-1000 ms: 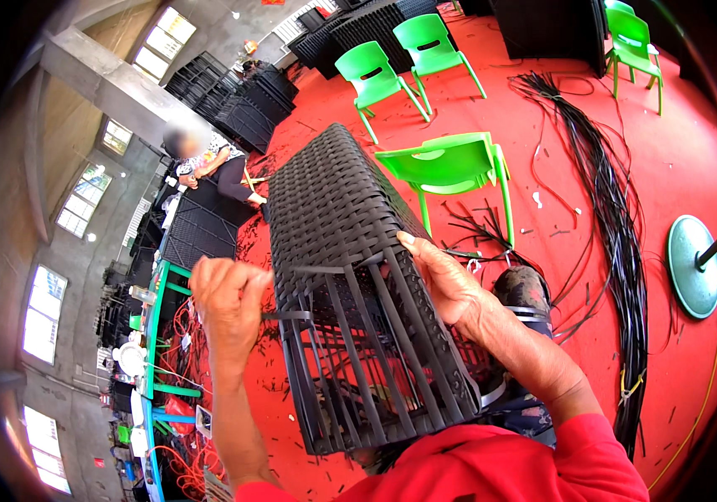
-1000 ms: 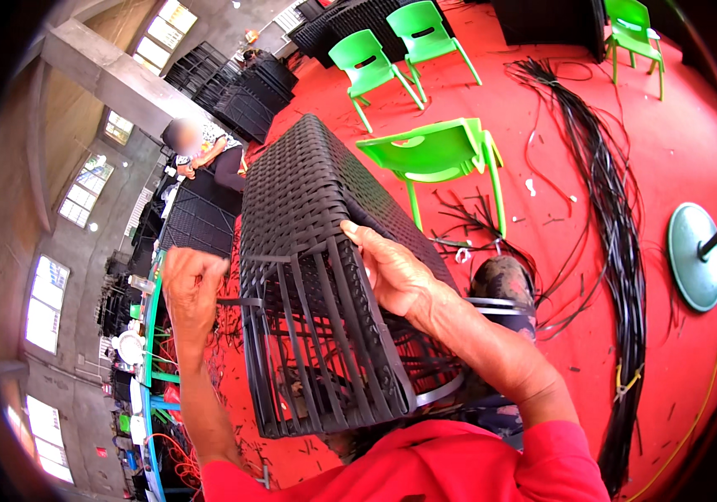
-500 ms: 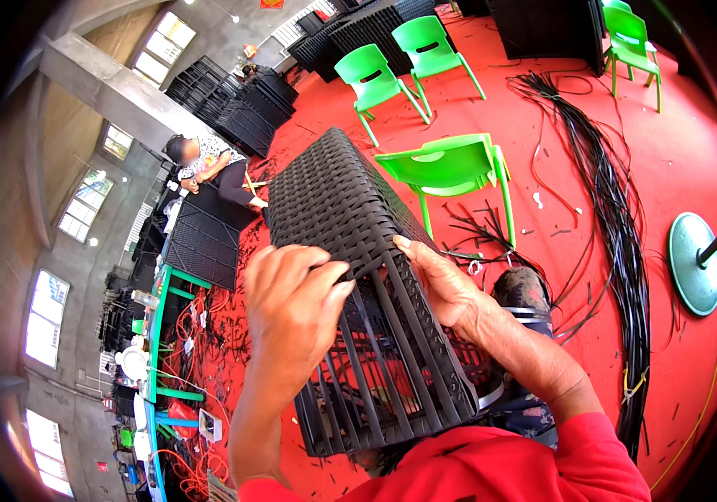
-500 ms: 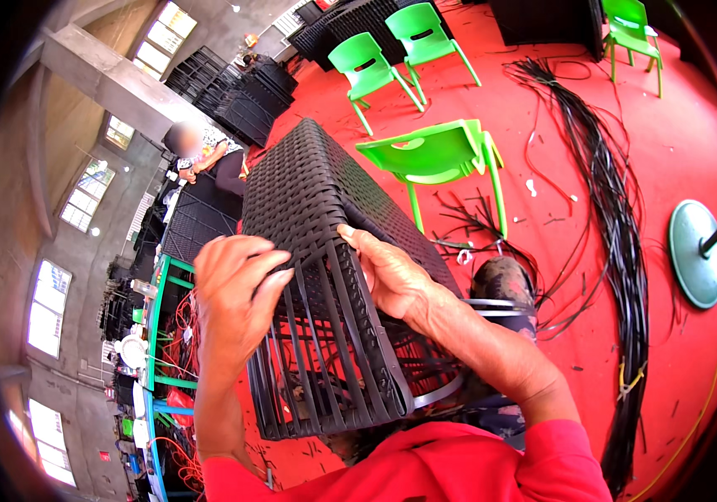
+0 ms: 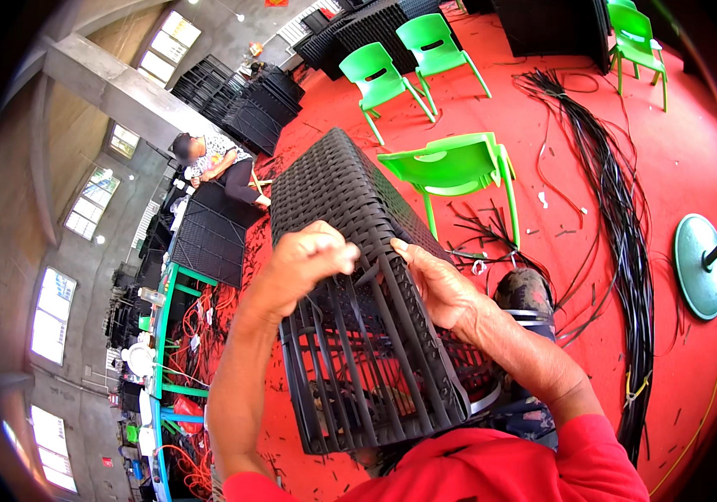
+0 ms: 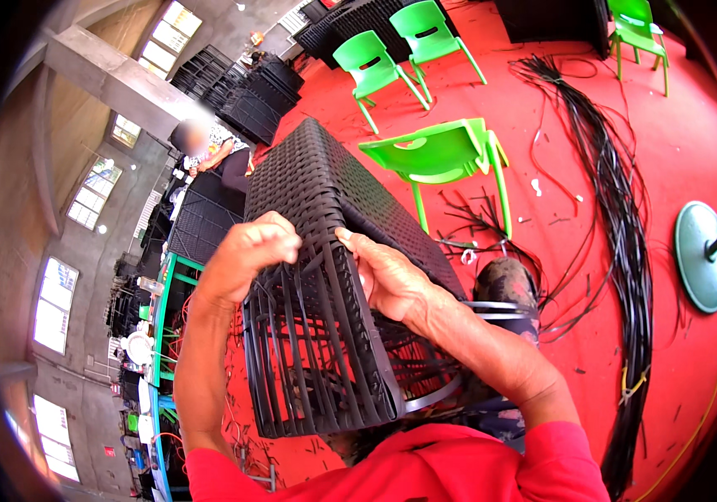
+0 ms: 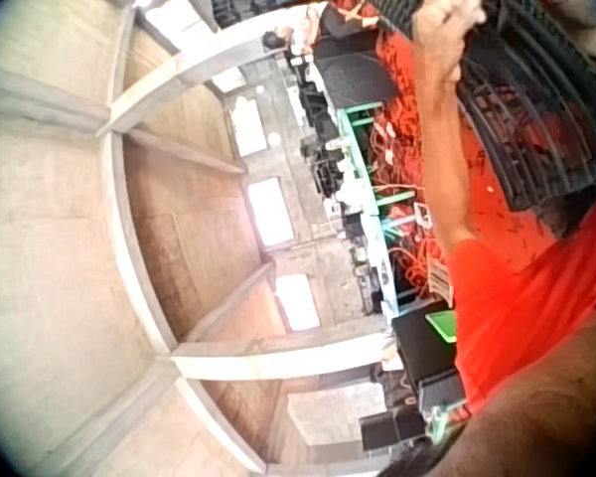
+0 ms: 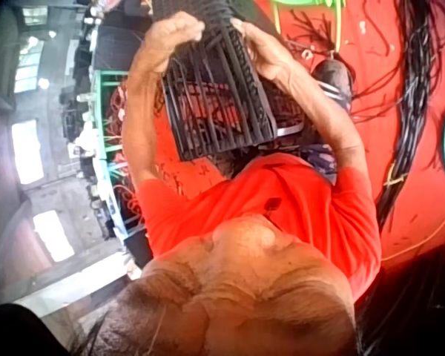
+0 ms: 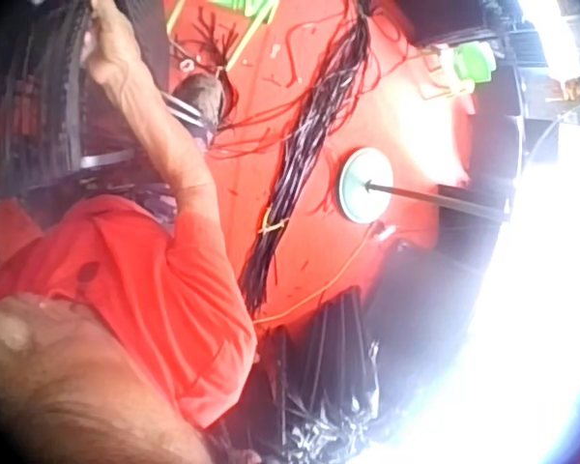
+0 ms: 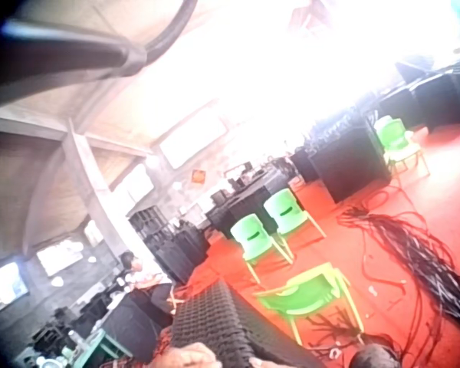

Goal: The person weaves a black wicker bench by threading strips of material through the frame by hand.

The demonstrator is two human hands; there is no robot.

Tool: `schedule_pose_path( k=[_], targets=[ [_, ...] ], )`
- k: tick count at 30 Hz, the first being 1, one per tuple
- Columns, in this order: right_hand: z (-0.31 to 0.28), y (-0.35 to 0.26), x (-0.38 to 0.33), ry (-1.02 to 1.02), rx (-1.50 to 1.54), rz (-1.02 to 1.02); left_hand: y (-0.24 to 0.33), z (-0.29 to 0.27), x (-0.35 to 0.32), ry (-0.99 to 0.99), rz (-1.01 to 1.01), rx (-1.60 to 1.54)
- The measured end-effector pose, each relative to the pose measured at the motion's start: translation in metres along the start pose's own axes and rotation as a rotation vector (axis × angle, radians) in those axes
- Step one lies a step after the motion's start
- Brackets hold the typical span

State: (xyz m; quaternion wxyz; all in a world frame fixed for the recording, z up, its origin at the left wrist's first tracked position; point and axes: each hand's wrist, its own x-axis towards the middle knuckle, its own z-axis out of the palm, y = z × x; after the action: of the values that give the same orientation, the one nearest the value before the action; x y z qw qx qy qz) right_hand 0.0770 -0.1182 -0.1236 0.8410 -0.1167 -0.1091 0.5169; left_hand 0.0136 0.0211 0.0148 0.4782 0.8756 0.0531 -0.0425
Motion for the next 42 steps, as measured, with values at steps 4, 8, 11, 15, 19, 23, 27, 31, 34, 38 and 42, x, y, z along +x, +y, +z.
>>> schedule_pose_path(
  k=[4,8,11,15,19,23,27,31,34,38,42],
  targets=[
    [0.0,-0.002,0.002,0.0,0.022,0.005,-0.004,-0.006,-0.005,0.118,0.075,0.314],
    [0.004,-0.003,-0.001,0.031,0.043,0.006,0.007,-0.002,-0.034,0.141,0.345,0.568],
    [0.003,-0.002,0.0,0.027,0.03,0.009,-0.003,0.008,-0.044,0.23,0.397,0.878],
    [0.004,-0.004,-0.002,0.022,0.041,0.031,-0.002,0.006,-0.048,0.181,0.344,0.959],
    [-0.001,-0.003,-0.001,-0.019,0.059,0.026,-0.01,0.0,-0.041,0.172,0.299,0.784],
    [-0.003,-0.002,0.001,-0.007,0.023,-0.028,-0.026,-0.007,-0.028,0.154,0.016,0.479],
    [-0.002,-0.008,-0.002,-0.002,0.073,0.045,-0.02,-0.009,-0.024,0.166,0.002,0.459],
    [0.002,-0.001,-0.002,0.025,-0.012,-0.017,-0.036,-0.015,-0.031,0.246,0.13,0.351],
    [0.014,-0.006,-0.005,0.101,-0.037,0.016,-0.049,-0.016,-0.029,0.203,0.047,0.209],
    [-0.013,-0.025,-0.012,0.022,-0.242,0.023,-0.048,-0.021,-0.025,0.125,0.051,0.024],
    [0.0,-0.031,-0.021,0.268,-0.993,-0.706,-0.052,-0.019,-0.024,0.132,0.07,0.039]
  ],
)
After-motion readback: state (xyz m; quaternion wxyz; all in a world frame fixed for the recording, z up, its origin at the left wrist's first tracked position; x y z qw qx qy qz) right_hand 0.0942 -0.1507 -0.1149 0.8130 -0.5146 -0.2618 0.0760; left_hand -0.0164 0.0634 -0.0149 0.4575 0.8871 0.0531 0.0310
